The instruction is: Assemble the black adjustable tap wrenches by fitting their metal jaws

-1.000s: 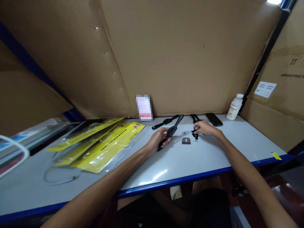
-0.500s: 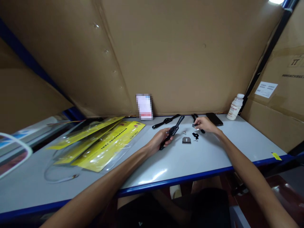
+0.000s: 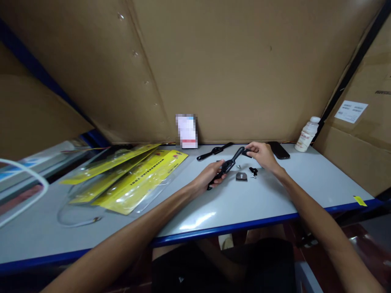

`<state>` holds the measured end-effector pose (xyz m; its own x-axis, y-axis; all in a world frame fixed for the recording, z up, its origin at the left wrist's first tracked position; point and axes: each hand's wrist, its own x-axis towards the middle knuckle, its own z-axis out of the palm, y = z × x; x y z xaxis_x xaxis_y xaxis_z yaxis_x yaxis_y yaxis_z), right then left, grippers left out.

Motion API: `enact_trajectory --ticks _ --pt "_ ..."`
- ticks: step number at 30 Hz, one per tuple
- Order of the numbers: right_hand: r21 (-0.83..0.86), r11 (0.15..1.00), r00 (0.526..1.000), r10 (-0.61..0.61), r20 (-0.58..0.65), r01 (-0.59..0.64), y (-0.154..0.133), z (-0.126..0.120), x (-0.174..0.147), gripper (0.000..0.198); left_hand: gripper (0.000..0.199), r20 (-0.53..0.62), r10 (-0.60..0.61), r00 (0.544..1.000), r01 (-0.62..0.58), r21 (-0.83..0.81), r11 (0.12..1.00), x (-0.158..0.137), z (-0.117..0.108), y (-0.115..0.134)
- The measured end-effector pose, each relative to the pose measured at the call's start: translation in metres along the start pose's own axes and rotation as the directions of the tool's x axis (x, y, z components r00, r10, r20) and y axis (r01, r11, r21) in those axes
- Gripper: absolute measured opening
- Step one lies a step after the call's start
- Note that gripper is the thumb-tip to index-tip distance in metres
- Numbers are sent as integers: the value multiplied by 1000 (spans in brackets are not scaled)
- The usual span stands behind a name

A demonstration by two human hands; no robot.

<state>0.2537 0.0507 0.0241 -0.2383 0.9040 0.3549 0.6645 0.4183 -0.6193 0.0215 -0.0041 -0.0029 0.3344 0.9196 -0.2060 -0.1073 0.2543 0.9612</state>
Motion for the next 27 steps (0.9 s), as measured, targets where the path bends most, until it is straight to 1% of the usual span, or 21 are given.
enact_trajectory --ticks 2,4,6,7,10,12,14,16,18,21,22,24,26,27 --pt "-92 993 996 66 -61 -72 13 -3 3 16 32 -33 20 999 -21 -33 999 3 -4 -2" --pt "-168 978 992 117 -55 -125 23 0 4 12 33 -54 28 998 -31 -64 997 6 -7 -3" --pt "-227 963 989 146 -25 -148 29 8 4 7 31 -61 31 998 -36 -95 995 8 -9 -4" --pt "-252 956 988 153 -10 -151 30 12 4 5 30 -62 33 998 -40 -110 993 8 -9 -4" --pt "-314 939 988 154 13 -143 28 21 2 15 28 -82 52 995 -64 -146 987 8 -8 -4" --pt "-343 931 990 141 18 -126 23 20 1 14 27 -120 78 990 -97 -161 982 7 -8 -3" --pt "-358 928 992 123 34 -103 17 14 -1 11 26 -170 114 979 -143 -169 975 5 -8 -1" --pt "-357 932 992 99 81 -63 12 6 -3 10 25 -209 141 968 -179 -172 969 4 -10 3" --pt "-340 940 985 63 158 -5 6 -2 -4 8 26 -227 150 962 -192 -174 966 3 -13 5" --pt "-298 950 954 4 301 90 -1 -7 -8 8 29 -228 138 964 -180 -176 968 4 -14 6" --pt "-287 951 938 -9 348 115 -3 -6 -10 12 29 -226 130 966 -171 -175 970 5 -14 5" --pt "-278 948 905 -20 426 152 -7 -1 -14 28 29 -221 112 969 -151 -170 974 6 -12 2" --pt "-286 942 883 -19 470 173 -9 6 -17 44 30 -217 105 970 -142 -162 976 7 -10 0" --pt "-291 939 875 -19 483 181 -10 9 -19 47 29 -214 108 971 -143 -157 977 7 -9 0"
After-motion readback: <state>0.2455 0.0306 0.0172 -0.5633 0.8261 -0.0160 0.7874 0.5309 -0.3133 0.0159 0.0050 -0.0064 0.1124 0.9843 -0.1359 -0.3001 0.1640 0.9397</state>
